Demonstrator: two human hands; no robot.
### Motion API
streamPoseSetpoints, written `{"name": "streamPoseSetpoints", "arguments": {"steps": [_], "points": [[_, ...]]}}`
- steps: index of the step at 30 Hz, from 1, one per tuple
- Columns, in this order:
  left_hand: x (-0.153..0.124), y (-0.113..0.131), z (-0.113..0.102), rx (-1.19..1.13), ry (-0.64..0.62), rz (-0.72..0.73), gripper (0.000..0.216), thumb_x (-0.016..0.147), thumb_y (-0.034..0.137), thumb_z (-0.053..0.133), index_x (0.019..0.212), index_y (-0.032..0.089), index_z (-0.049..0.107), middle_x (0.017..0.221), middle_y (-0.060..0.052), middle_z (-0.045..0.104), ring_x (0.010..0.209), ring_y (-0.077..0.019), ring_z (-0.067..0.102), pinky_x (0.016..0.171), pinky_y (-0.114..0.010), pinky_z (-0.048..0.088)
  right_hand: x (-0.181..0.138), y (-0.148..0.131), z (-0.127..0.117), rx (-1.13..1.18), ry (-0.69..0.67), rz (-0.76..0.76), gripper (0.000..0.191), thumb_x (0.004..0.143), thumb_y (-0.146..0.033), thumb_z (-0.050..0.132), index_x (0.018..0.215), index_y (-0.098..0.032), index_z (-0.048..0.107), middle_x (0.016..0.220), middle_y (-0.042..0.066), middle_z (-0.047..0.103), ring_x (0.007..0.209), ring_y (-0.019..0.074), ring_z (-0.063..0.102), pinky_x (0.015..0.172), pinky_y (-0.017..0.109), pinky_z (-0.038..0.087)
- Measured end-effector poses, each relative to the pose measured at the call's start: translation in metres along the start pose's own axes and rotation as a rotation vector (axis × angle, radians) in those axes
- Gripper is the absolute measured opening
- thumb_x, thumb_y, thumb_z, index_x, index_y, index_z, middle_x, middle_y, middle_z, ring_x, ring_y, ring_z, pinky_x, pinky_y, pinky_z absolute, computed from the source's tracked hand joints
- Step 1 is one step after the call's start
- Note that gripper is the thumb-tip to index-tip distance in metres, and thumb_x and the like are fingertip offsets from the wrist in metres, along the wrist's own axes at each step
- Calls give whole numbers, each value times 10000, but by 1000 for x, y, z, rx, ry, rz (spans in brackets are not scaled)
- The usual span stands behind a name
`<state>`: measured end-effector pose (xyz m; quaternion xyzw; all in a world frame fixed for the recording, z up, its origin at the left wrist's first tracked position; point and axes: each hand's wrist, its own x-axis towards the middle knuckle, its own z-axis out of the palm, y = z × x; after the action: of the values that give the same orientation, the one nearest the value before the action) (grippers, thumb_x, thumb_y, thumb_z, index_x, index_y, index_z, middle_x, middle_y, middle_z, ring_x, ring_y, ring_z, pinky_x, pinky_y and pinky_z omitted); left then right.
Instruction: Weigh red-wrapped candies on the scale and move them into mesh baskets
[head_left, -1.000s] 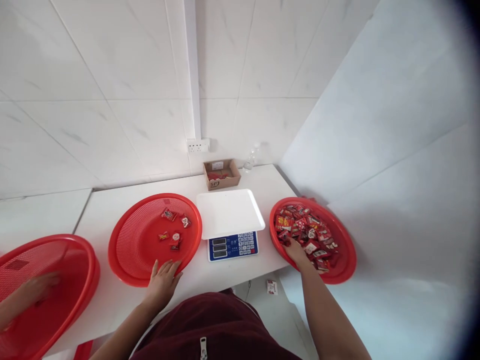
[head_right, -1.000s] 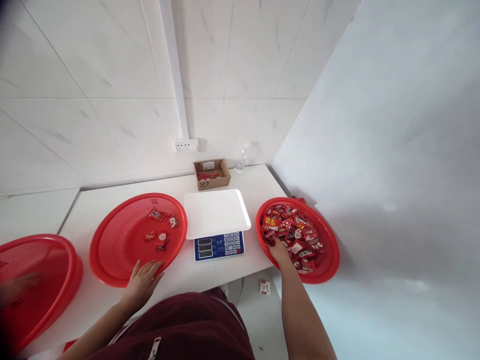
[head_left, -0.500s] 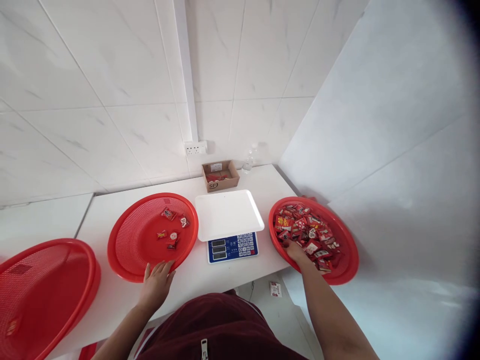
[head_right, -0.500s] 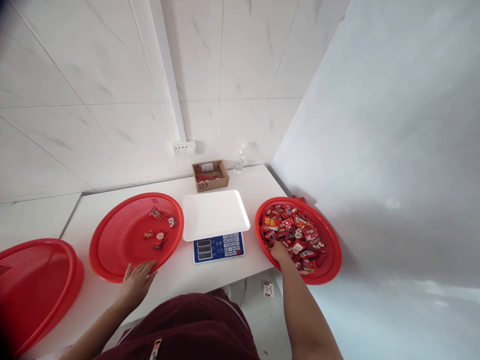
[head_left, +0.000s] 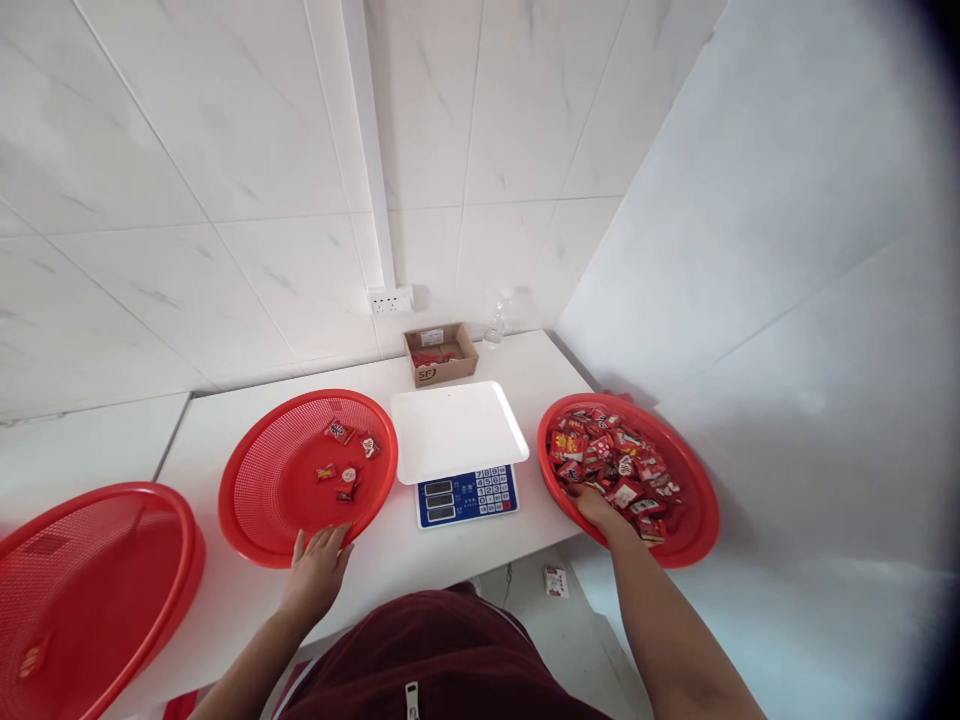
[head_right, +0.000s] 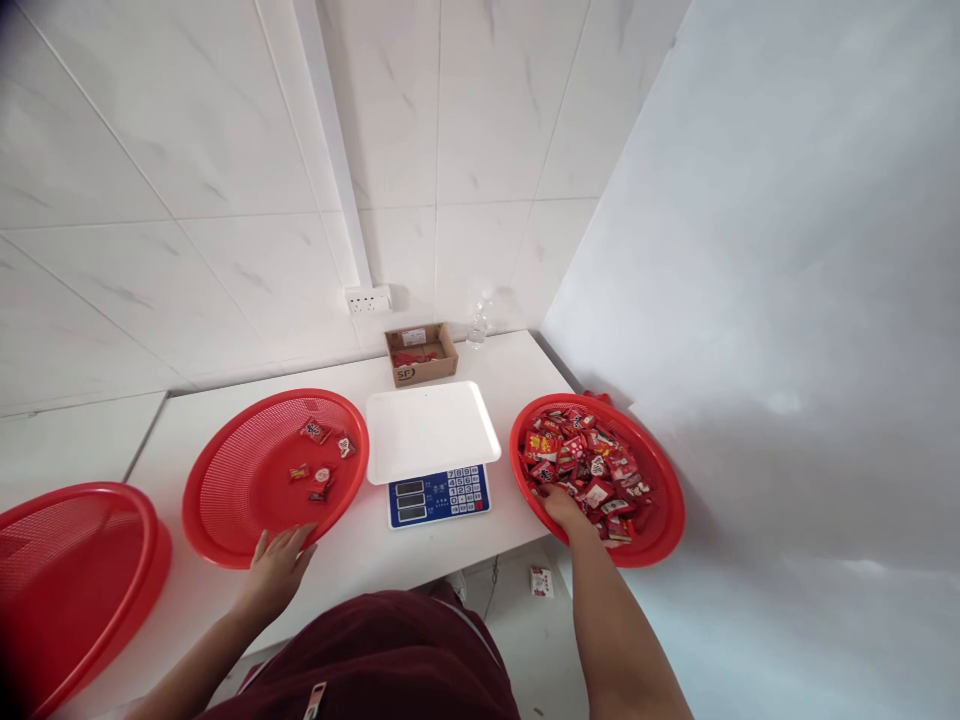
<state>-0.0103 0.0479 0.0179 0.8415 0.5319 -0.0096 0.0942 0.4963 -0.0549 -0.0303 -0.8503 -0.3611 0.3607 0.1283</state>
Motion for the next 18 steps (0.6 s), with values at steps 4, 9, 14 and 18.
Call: {"name": "streamPoseSetpoints", "arguments": {"steps": [4, 9, 14, 18], "points": [[1, -2, 3, -19, 19, 2, 374, 890, 268, 355, 1151, 187, 611, 1118, -125, 680, 1102, -264, 589, 1052, -547, 294, -4, -1, -5, 19, -3, -11, 423, 806, -336, 478, 1145, -161, 661, 1234, 103, 627, 1179, 244, 545, 1021, 351, 372], [1, -3, 4, -29, 1, -7, 382, 888, 268, 360, 1162, 177, 609, 1134, -128, 674, 1115, -274, 582, 1057, -556, 285, -16, -8, -12, 63, -14, 27, 666, 845, -542, 395, 1342, -108, 485, 1435, 135, 422, 1329, 261, 382, 1105, 386, 257], [2, -3, 4, -29, 4, -7, 373, 888, 266, 370, 1156, 187, 617, 1129, -123, 677, 1110, -278, 589, 1051, -555, 299, -23, -17, -13, 100, -19, 59, 663, 859, -559, 377, 1358, -130, 469, 1454, 133, 389, 1351, 271, 343, 1110, 424, 229], [3, -3, 3, -26, -24, -10, 377, 894, 262, 366, 1168, 177, 611, 1144, -129, 669, 1132, -283, 575, 1059, -554, 287, -22, -19, -12, 66, -14, 41, 647, 869, -530, 359, 1346, -110, 479, 1440, 136, 414, 1339, 259, 366, 1102, 397, 255]]}}
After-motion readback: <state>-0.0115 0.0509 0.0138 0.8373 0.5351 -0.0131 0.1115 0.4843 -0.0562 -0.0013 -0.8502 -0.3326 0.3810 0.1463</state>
